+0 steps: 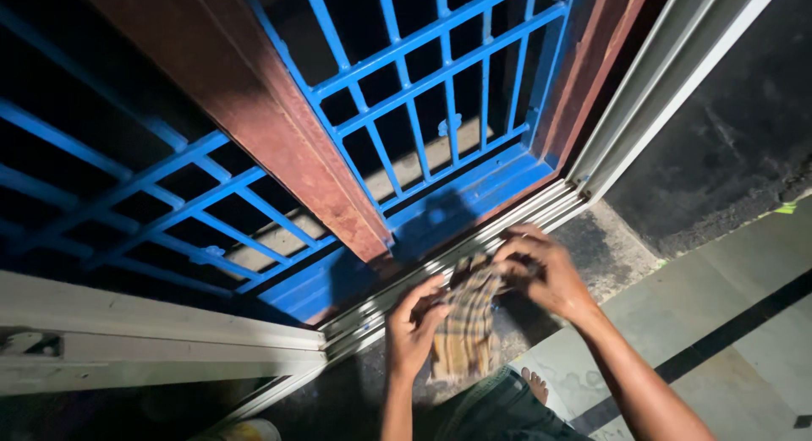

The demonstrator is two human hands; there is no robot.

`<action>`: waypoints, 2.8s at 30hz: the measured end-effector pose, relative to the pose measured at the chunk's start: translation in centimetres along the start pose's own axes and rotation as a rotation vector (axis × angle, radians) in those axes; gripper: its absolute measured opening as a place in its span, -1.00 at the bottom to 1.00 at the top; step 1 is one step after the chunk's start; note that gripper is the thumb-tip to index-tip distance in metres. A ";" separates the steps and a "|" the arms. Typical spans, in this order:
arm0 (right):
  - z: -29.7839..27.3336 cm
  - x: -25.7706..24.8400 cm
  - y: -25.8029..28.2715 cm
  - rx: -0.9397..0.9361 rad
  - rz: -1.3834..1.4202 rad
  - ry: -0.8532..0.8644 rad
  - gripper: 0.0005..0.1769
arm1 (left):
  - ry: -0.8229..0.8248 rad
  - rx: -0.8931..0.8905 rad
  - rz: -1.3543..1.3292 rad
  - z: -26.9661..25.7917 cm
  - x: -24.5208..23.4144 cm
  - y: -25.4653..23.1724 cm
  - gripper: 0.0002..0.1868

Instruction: The person wipes the blue window bars and the glass pane with a cloth, moving it across different sections of the frame.

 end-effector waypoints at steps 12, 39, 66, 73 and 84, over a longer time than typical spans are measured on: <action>0.9 -7.7 -8.8 0.132 -0.628 -0.491 -0.53 | 0.211 0.186 0.898 1.3 10.6 7.8 -0.46; 6.6 -11.8 -14.4 0.028 -1.101 -0.204 -0.57 | 0.196 0.491 1.204 6.4 15.2 17.6 -0.41; 0.8 16.2 -9.0 -0.228 -1.016 -0.001 -0.66 | -0.255 0.249 1.258 -9.0 -9.9 7.7 -0.60; -0.7 24.3 -7.9 -0.381 -1.037 -0.054 -0.67 | -0.388 0.133 1.054 -13.6 -16.8 9.5 -0.52; -1.8 34.2 -6.2 -0.446 -0.798 0.231 -0.61 | -0.534 0.496 0.957 -15.6 -20.2 9.8 -0.75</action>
Point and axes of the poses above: each hand's wrist, its own z-axis towards the middle knuckle, its own x-axis out of the palm, y = z × x, the point moved 3 cm from there along z, towards the middle knuckle, and after that the axes turned 5 degrees about x, right-handed, at the moved point
